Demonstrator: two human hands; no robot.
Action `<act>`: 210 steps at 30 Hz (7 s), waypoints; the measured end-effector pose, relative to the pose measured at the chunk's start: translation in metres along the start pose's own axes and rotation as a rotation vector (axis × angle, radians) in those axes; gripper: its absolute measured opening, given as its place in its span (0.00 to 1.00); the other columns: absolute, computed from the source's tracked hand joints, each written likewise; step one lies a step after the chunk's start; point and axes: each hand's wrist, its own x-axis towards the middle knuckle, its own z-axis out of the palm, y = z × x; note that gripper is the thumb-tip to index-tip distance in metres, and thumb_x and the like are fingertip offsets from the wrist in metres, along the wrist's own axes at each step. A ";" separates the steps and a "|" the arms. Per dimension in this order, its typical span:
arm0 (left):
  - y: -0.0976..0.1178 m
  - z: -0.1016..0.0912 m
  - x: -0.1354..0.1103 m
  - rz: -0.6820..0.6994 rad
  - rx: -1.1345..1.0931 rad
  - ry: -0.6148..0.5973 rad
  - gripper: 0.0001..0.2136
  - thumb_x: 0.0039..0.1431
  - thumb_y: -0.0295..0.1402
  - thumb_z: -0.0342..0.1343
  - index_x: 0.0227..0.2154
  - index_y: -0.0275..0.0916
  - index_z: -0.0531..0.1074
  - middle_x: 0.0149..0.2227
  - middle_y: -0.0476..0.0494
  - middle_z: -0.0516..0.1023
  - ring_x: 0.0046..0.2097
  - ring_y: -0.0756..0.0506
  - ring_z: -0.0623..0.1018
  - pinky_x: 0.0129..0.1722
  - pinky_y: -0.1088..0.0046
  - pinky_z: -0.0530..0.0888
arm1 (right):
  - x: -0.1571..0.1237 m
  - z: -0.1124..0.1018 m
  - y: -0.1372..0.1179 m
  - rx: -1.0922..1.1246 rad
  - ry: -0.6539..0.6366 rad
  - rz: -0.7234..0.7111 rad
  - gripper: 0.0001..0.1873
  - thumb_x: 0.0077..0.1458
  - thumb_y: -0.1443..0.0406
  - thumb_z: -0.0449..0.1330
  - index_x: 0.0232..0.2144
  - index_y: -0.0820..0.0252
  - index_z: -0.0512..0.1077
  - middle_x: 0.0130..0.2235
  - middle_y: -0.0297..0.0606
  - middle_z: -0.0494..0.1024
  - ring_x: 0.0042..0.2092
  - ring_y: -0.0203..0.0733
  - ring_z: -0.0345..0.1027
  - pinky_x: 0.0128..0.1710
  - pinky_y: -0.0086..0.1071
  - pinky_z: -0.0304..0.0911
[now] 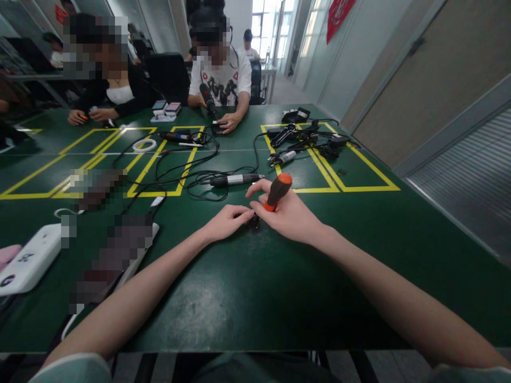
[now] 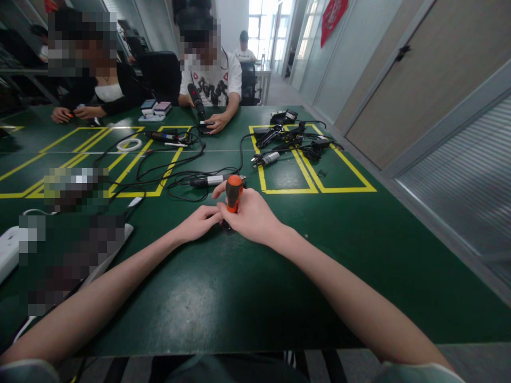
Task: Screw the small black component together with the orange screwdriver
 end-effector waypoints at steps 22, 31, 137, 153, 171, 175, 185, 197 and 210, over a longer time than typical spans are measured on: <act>0.004 0.000 -0.001 0.012 -0.004 -0.017 0.22 0.65 0.50 0.46 0.24 0.37 0.67 0.27 0.49 0.69 0.32 0.48 0.68 0.36 0.72 0.64 | 0.001 -0.002 0.000 -0.009 -0.002 0.008 0.15 0.51 0.73 0.57 0.43 0.59 0.72 0.26 0.26 0.67 0.25 0.35 0.60 0.30 0.31 0.56; -0.005 0.002 0.002 0.012 -0.007 0.006 0.23 0.65 0.52 0.46 0.25 0.37 0.68 0.27 0.48 0.70 0.33 0.47 0.69 0.36 0.72 0.65 | 0.001 -0.001 -0.005 0.040 0.047 0.003 0.09 0.55 0.62 0.63 0.38 0.60 0.74 0.27 0.30 0.71 0.27 0.35 0.60 0.29 0.32 0.55; -0.005 -0.001 0.003 0.060 -0.282 -0.095 0.22 0.66 0.53 0.56 0.41 0.35 0.76 0.43 0.39 0.83 0.46 0.43 0.79 0.53 0.67 0.74 | 0.000 -0.003 -0.017 0.793 0.130 -0.151 0.16 0.65 0.49 0.52 0.30 0.52 0.62 0.25 0.30 0.62 0.24 0.39 0.55 0.25 0.35 0.59; -0.006 -0.003 0.005 0.086 -0.257 -0.153 0.28 0.66 0.57 0.53 0.43 0.33 0.79 0.47 0.37 0.84 0.47 0.43 0.80 0.54 0.69 0.73 | 0.001 -0.001 -0.013 0.934 0.151 -0.106 0.15 0.65 0.51 0.58 0.35 0.55 0.69 0.26 0.30 0.65 0.26 0.36 0.57 0.28 0.33 0.58; -0.008 -0.003 0.006 0.068 -0.335 -0.148 0.25 0.64 0.55 0.58 0.42 0.33 0.79 0.46 0.38 0.84 0.48 0.42 0.81 0.56 0.66 0.73 | -0.001 0.003 -0.016 0.970 0.140 -0.112 0.18 0.65 0.47 0.59 0.35 0.52 0.65 0.23 0.26 0.61 0.24 0.34 0.52 0.25 0.30 0.55; -0.009 -0.002 0.007 0.077 -0.346 -0.161 0.26 0.64 0.56 0.57 0.42 0.33 0.80 0.46 0.38 0.85 0.48 0.43 0.81 0.56 0.67 0.73 | 0.000 0.002 -0.017 0.936 0.151 -0.120 0.19 0.63 0.47 0.62 0.33 0.52 0.64 0.25 0.27 0.65 0.25 0.35 0.57 0.25 0.30 0.57; -0.009 -0.003 0.008 0.094 -0.305 -0.159 0.28 0.64 0.58 0.56 0.46 0.33 0.78 0.46 0.37 0.84 0.49 0.43 0.80 0.58 0.65 0.72 | -0.003 0.003 -0.021 0.962 0.086 -0.131 0.20 0.62 0.45 0.61 0.34 0.52 0.64 0.21 0.24 0.61 0.22 0.34 0.51 0.23 0.29 0.53; -0.006 -0.005 0.007 0.088 -0.266 -0.167 0.26 0.66 0.57 0.54 0.43 0.34 0.79 0.46 0.39 0.84 0.48 0.43 0.80 0.57 0.68 0.72 | 0.002 -0.002 -0.023 0.886 0.112 -0.098 0.26 0.63 0.41 0.58 0.27 0.54 0.63 0.22 0.28 0.61 0.23 0.35 0.54 0.22 0.31 0.55; -0.009 -0.002 0.008 0.079 -0.348 -0.121 0.24 0.63 0.55 0.59 0.41 0.34 0.76 0.43 0.38 0.84 0.46 0.43 0.81 0.53 0.66 0.74 | 0.002 -0.001 -0.017 0.901 0.124 -0.122 0.21 0.63 0.45 0.61 0.30 0.54 0.65 0.27 0.31 0.68 0.27 0.37 0.61 0.26 0.32 0.61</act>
